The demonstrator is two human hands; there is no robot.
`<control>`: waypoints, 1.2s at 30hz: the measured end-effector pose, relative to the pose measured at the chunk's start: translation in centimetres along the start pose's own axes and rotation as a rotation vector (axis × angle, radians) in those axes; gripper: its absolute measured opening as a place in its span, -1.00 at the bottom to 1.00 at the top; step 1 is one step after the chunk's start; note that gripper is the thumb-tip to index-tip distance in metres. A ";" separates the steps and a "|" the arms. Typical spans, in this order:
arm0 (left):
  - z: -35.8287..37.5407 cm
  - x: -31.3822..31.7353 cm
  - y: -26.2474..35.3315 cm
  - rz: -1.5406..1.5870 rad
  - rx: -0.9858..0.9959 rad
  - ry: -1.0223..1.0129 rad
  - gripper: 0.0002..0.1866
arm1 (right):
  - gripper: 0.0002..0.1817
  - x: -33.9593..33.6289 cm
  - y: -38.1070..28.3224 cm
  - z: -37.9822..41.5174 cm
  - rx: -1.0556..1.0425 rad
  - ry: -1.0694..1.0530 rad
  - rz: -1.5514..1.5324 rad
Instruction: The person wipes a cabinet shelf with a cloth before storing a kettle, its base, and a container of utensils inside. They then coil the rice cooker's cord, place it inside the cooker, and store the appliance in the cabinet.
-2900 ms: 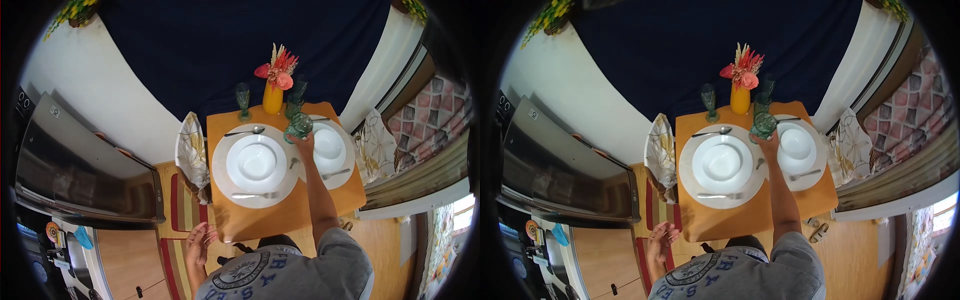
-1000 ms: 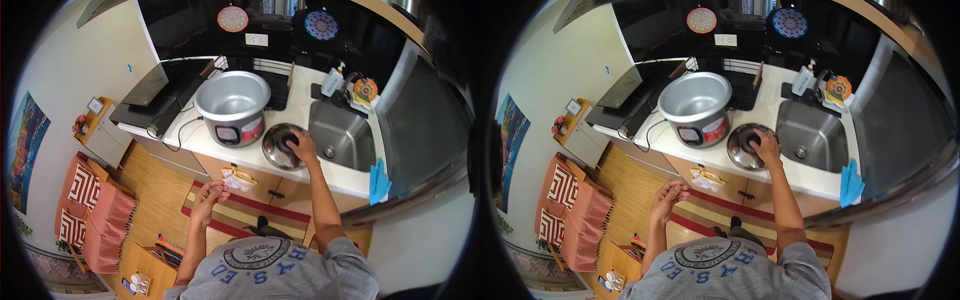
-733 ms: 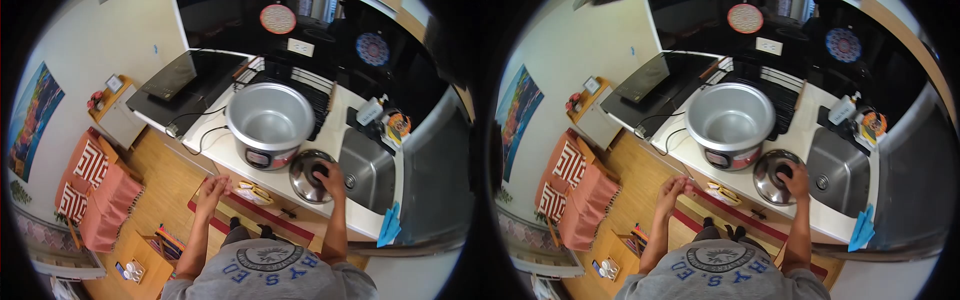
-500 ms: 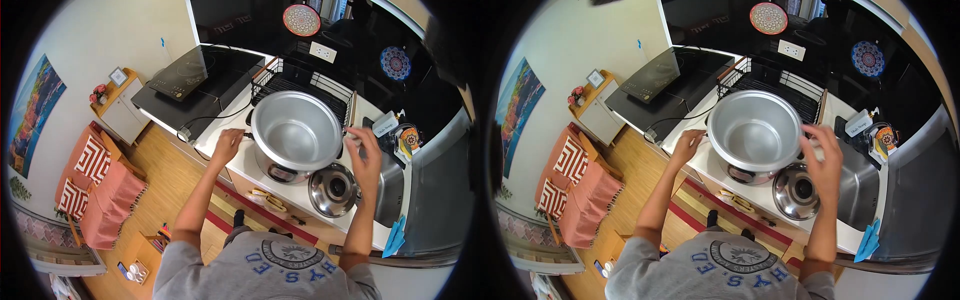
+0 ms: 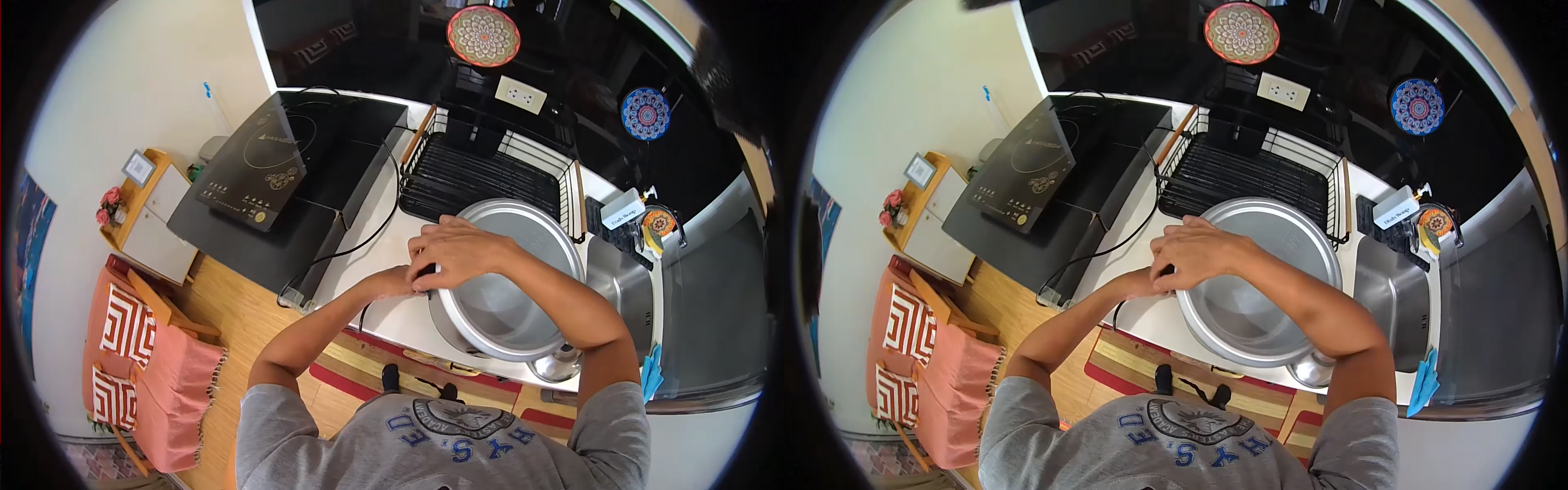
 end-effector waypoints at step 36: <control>7.1 3.3 -1.8 -0.073 0.175 0.294 -0.86 | -0.88 2.8 -4.6 -1.7 -0.112 -0.036 -0.025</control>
Point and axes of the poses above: each hand's wrist, its own z-axis away from the middle knuckle, its own x-axis out of the palm, y = z × x, the point moved 8 cm from there along -z, towards the middle knuckle, and after that the axes turned 5 degrees about -z, right-handed, at the moved point
